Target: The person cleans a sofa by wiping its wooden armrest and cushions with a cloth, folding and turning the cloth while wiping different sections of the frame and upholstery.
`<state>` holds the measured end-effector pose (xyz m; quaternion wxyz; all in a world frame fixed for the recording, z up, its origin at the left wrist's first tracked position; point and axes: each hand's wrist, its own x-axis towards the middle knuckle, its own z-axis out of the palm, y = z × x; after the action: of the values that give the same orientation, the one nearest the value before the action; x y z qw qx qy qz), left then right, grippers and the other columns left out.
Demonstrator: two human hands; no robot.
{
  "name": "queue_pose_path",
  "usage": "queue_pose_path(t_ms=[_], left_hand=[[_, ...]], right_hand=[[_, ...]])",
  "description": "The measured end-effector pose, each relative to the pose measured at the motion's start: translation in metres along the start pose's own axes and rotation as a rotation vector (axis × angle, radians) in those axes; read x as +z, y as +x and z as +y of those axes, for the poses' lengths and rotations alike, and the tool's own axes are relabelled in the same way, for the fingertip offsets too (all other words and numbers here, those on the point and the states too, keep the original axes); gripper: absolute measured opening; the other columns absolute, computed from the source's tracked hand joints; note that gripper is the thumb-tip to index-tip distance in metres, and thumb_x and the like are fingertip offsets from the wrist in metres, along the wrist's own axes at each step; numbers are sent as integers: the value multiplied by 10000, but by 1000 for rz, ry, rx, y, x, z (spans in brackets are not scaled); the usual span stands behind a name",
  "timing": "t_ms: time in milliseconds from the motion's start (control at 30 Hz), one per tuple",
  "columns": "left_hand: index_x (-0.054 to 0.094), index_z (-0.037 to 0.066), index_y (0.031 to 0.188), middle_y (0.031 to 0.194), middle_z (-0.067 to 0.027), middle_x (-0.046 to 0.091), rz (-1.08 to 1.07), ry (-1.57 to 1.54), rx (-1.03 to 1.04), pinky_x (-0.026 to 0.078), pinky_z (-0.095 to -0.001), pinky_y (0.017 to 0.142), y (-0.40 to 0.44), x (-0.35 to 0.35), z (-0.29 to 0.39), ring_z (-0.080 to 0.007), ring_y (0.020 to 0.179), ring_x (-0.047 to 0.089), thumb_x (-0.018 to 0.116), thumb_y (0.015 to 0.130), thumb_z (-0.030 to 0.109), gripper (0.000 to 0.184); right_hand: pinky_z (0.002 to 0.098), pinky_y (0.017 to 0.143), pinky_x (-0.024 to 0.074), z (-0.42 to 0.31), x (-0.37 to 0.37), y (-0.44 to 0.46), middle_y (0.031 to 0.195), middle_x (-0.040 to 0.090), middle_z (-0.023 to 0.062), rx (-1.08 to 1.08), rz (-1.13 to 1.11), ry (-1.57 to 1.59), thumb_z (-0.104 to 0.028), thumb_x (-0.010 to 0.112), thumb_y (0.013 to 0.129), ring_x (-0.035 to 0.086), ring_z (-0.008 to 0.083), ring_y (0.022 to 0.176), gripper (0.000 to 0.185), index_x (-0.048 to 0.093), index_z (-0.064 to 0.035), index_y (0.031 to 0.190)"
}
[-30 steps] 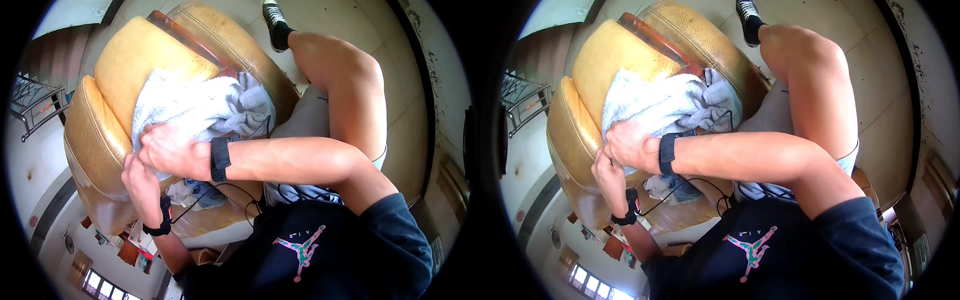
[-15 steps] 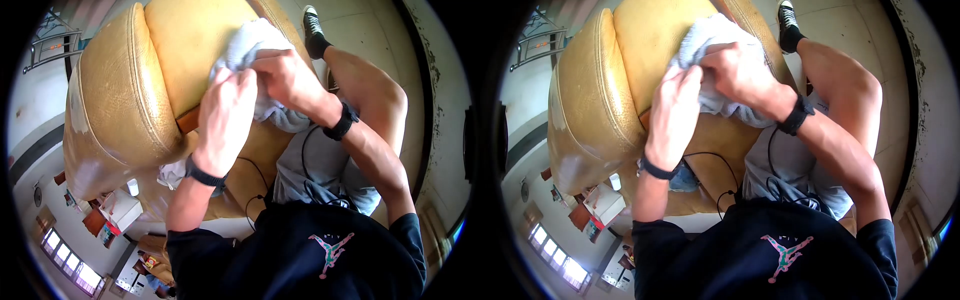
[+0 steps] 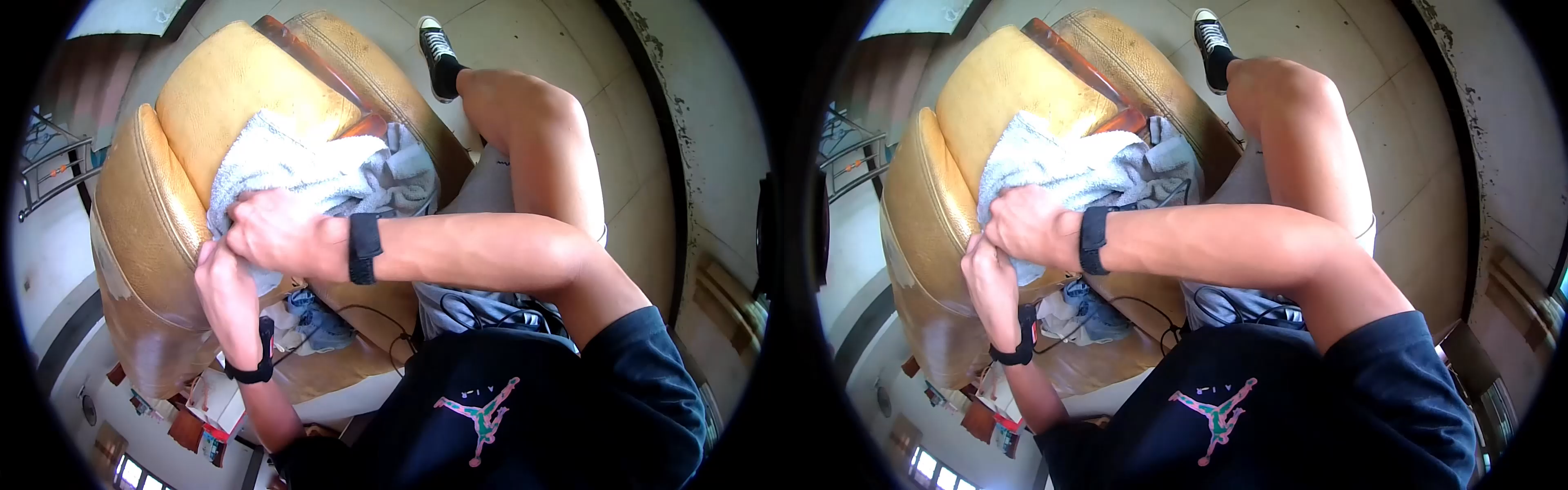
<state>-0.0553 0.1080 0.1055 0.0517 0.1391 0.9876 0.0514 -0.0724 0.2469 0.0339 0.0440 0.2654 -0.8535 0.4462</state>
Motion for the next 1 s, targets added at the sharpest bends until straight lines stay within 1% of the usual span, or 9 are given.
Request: queue_pose_path(t_ms=[167,233,300,367,467,567,633,700,1000], left_hand=[[641,-66,1041,947,-267,631,-14,-275,172,503,-513,818,34,27,55,-445,883,634,493,875,-75,223],[616,-19,916,906,-238,626,-81,-553,189,518,-489,782,62,60,91,-415,830,631,513,911,-9,103],[692,4,848,768,-201,700,29,-109,465,585,-390,723,88,95,129,-317,808,707,625,915,48,104],[666,-61,959,866,-275,690,85,-9,448,600,-398,729,93,114,146,-345,846,716,570,908,-10,120],[711,-19,898,782,-164,725,147,-63,515,606,-344,763,80,103,125,-256,857,712,654,889,39,82],[679,-37,900,806,-206,701,-175,-374,134,598,-394,765,58,58,103,-318,848,707,594,914,0,94],[663,-44,907,864,-247,693,-4,-278,279,572,-453,779,45,33,70,-391,876,702,563,928,-8,108],[667,-71,1025,913,-281,674,4,-109,71,523,-509,775,21,10,47,-459,869,664,575,904,-30,156],[671,-66,1002,883,-282,634,-57,-47,-103,476,-536,759,0,-3,18,-503,860,624,568,901,-31,149]], right_hand=[[405,705,614,61,-39,-39,848,739,146,95,100,-214,-139,649,826,737,295,772,130,749,-59,804],[413,720,610,120,-58,-56,785,725,171,222,36,-138,-118,661,810,727,315,735,107,729,-42,778],[440,713,588,161,-77,-76,730,696,197,174,64,-115,-89,675,786,704,370,729,81,707,-15,780],[482,704,559,168,-81,-83,703,667,209,208,95,-18,-61,673,775,674,425,735,62,683,0,771],[490,729,544,149,-90,-78,779,678,214,193,88,-19,-17,650,758,662,432,783,46,666,26,768],[448,718,558,133,-83,-69,801,671,188,138,105,-30,34,659,741,672,377,741,125,703,38,858],[437,747,579,92,-63,-54,833,666,167,94,6,152,10,638,766,693,360,796,175,728,15,916],[424,745,593,53,-24,-31,851,683,161,-113,141,72,-86,673,761,701,347,834,108,687,6,816],[373,772,608,-6,12,-10,912,699,89,135,71,181,-179,709,715,700,276,956,141,755,-48,741]])
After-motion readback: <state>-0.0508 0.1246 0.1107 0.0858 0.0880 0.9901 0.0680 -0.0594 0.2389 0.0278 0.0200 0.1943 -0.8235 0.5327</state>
